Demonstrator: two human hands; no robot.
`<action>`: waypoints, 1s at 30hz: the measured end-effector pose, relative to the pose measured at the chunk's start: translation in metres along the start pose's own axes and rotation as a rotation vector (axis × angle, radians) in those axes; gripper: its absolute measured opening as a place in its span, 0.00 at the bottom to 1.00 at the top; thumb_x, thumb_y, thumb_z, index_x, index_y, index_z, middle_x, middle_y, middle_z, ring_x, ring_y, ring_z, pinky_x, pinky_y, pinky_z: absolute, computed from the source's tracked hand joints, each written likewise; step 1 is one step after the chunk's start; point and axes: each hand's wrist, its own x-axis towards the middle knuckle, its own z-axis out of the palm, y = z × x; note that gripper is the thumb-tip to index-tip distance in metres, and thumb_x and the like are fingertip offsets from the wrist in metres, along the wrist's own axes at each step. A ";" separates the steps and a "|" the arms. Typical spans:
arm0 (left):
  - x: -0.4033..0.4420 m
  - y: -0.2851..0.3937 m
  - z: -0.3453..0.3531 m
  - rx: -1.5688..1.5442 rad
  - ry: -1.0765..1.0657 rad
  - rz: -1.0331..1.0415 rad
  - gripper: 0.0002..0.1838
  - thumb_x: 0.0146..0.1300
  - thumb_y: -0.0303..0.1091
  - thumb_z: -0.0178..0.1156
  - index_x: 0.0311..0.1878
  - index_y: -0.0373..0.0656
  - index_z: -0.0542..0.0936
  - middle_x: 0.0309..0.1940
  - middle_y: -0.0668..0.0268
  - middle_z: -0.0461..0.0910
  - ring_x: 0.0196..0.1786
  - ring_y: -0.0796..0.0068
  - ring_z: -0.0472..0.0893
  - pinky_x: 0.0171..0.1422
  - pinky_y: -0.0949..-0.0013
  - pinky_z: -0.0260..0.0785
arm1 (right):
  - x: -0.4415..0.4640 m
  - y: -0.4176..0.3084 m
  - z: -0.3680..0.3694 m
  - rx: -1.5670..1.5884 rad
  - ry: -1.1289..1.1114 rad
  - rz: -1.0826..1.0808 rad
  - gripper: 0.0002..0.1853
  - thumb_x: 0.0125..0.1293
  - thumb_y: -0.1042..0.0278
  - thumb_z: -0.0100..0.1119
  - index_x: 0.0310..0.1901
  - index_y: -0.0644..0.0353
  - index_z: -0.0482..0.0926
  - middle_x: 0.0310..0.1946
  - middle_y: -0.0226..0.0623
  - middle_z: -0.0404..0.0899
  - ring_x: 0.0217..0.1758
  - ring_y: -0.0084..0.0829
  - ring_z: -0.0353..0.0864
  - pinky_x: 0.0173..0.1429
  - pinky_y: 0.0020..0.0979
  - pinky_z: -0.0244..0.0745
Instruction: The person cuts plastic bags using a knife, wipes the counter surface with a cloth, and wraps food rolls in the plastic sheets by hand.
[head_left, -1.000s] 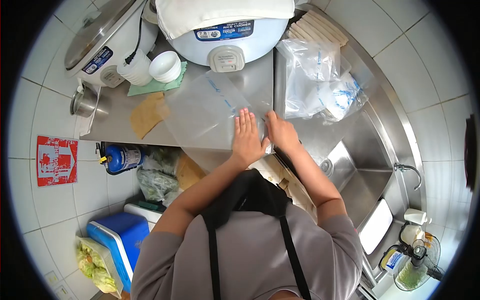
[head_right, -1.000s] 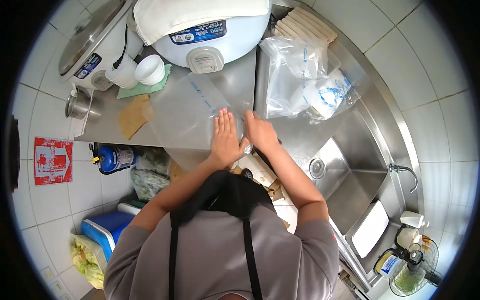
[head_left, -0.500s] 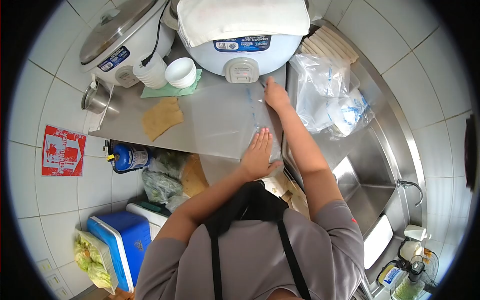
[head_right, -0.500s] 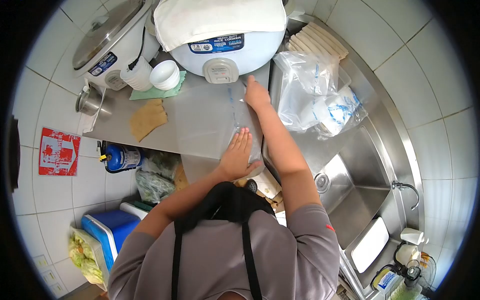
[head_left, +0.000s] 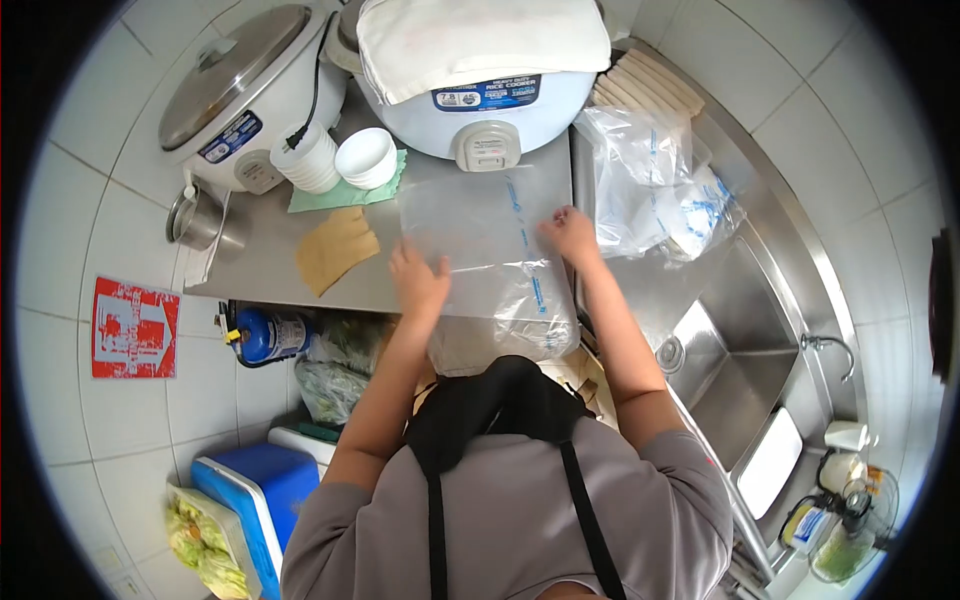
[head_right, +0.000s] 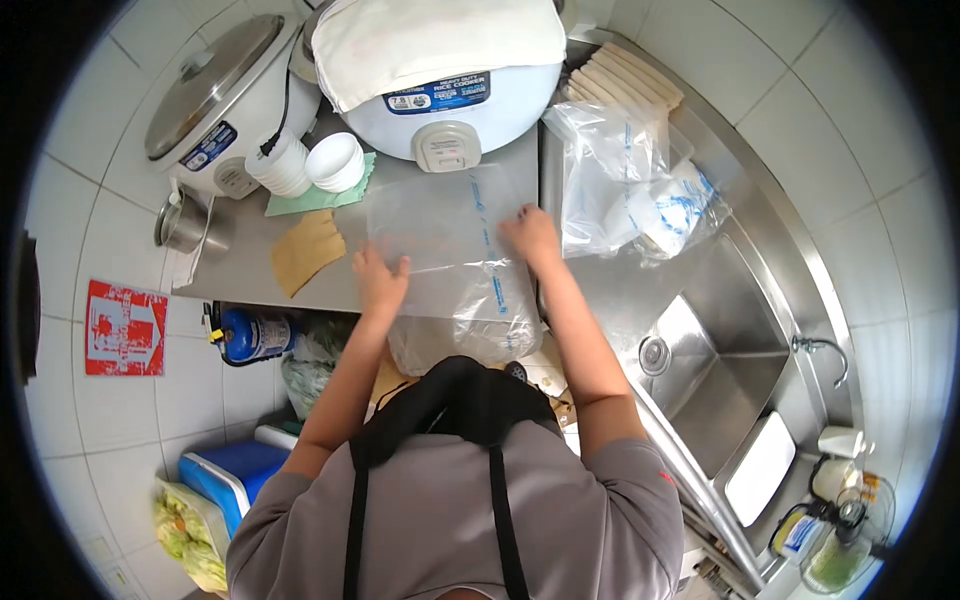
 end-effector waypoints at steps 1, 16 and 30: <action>0.008 -0.004 -0.005 -0.056 -0.066 -0.028 0.41 0.55 0.41 0.64 0.65 0.25 0.58 0.61 0.41 0.64 0.64 0.43 0.63 0.69 0.53 0.55 | -0.008 -0.009 0.011 -0.037 0.099 -0.003 0.23 0.50 0.57 0.67 0.41 0.67 0.76 0.34 0.51 0.81 0.39 0.47 0.80 0.45 0.40 0.74; -0.021 0.097 -0.002 -0.132 -0.287 0.749 0.39 0.54 0.38 0.65 0.66 0.34 0.61 0.63 0.48 0.60 0.65 0.49 0.59 0.69 0.51 0.52 | 0.013 0.019 -0.115 0.100 0.625 -0.200 0.10 0.53 0.66 0.61 0.30 0.64 0.76 0.26 0.50 0.78 0.30 0.47 0.79 0.36 0.38 0.72; 0.040 0.274 0.173 0.084 -0.392 0.963 0.29 0.68 0.44 0.49 0.68 0.38 0.62 0.70 0.48 0.54 0.73 0.48 0.52 0.74 0.51 0.46 | 0.145 0.117 -0.181 -0.151 0.847 0.135 0.08 0.58 0.71 0.51 0.38 0.64 0.74 0.33 0.55 0.80 0.39 0.55 0.80 0.43 0.48 0.75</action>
